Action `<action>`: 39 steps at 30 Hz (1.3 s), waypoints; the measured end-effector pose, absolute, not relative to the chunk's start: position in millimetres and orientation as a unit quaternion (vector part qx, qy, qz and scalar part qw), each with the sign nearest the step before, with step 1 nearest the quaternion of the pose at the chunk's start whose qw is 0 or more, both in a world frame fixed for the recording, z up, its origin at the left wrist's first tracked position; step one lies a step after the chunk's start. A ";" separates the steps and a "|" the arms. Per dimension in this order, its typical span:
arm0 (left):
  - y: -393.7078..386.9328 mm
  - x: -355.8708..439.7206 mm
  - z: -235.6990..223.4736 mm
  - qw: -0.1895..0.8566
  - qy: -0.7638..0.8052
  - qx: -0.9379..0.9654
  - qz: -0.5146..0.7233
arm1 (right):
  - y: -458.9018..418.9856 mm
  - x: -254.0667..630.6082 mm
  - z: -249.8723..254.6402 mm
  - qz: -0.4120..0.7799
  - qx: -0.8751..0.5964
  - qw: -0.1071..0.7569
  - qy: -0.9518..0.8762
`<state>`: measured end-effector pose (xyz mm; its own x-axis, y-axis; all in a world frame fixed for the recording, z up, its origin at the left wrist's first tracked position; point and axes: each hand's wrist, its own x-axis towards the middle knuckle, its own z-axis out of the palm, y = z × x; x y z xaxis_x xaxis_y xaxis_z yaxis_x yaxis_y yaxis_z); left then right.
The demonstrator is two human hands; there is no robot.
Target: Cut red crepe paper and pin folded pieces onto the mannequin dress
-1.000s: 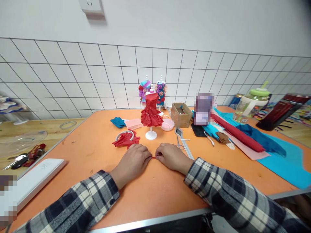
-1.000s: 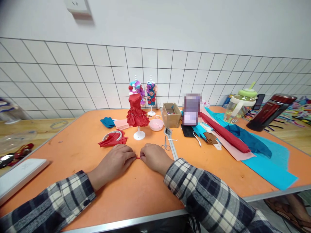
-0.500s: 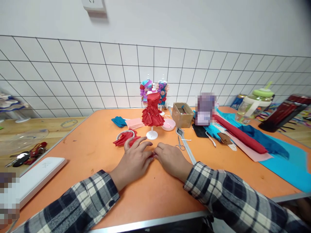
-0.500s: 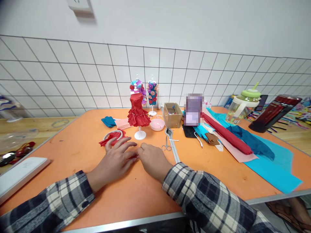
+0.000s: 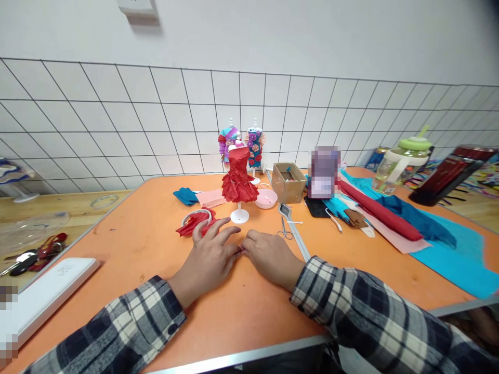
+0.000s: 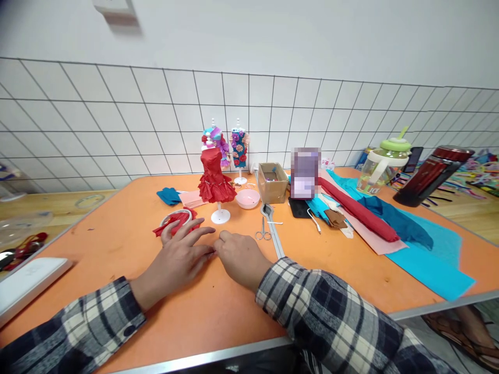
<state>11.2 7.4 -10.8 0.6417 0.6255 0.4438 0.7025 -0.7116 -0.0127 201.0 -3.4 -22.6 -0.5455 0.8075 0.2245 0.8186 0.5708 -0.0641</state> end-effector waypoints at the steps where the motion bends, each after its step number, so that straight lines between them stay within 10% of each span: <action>1: 7.8 10.8 -10.9 0.095 -0.359 -0.905 -0.209 | -3.5 199.7 -23.8 -0.012 -0.470 0.120 -0.874; 39: 24.7 1.6 -14.8 -0.235 -0.464 -0.811 -0.267 | 34.3 296.9 2.0 0.035 -0.602 0.041 -0.797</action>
<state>1.6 24.7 -14.8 0.4258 0.8790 0.2146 0.6273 -0.4577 0.6301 296.9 34.3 2.0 -0.2724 0.9619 0.0235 0.9562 0.2734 -0.1050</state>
